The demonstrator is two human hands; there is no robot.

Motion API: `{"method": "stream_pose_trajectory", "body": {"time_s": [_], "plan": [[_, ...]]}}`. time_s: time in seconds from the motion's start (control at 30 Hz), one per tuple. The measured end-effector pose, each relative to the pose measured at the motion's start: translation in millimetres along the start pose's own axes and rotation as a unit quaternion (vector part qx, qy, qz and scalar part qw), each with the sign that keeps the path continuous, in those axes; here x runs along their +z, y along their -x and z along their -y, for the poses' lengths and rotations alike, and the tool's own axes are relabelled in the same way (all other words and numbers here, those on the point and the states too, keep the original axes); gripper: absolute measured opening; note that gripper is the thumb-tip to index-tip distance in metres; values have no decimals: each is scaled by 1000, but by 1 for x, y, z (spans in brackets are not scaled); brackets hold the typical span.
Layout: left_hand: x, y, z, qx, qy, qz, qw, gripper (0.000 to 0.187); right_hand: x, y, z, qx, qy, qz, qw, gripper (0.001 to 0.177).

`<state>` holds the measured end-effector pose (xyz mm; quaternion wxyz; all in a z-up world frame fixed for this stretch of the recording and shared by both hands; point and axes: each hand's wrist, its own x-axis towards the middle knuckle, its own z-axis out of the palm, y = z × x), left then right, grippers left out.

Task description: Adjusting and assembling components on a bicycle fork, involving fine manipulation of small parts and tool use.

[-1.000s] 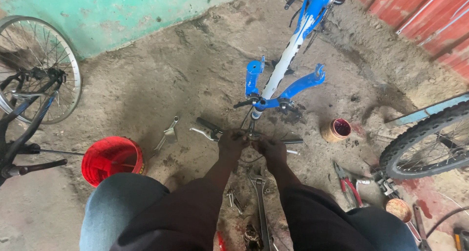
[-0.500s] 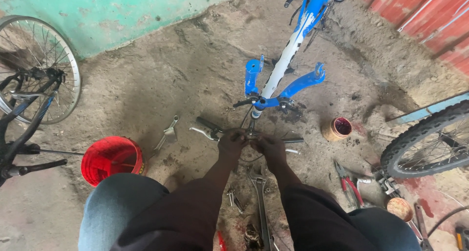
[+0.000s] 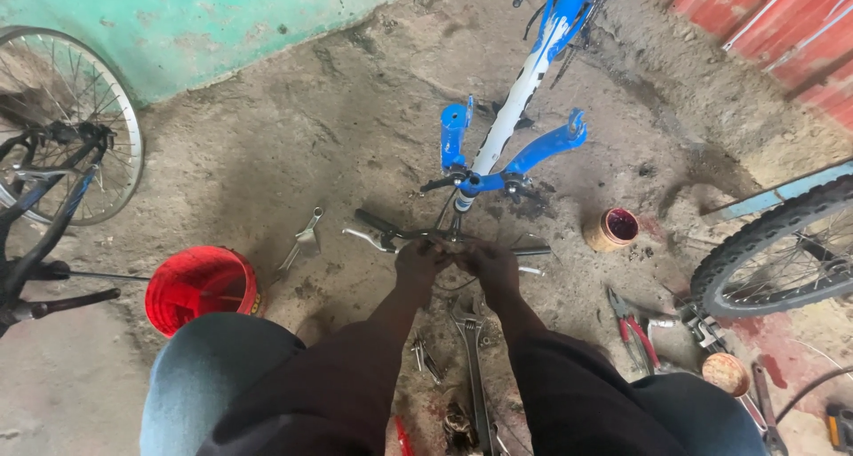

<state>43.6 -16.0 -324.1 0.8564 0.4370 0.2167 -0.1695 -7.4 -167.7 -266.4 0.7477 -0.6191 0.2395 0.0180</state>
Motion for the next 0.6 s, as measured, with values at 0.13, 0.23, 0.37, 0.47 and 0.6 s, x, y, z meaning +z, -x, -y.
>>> {"method": "stream_pose_trajectory", "body": {"time_s": [0.13, 0.23, 0.37, 0.47, 0.6], "plan": [[14, 21, -21, 48, -169, 32, 984, 40, 8, 21, 27, -14, 22, -18, 999, 37], [35, 35, -43, 23, -205, 18, 978, 27, 4, 33, 59, 6, 63, -2, 998, 32], [72, 81, -97, 6, -244, 67, 968, 31, 10, 66, 118, -59, 26, 17, 998, 36], [116, 134, -153, 38, -193, 133, 971, 17, 17, 101, 180, -79, -14, -15, 997, 22], [147, 184, -207, 42, -142, 162, 976, 17, 22, 142, 239, -169, 34, -25, 985, 14]]}}
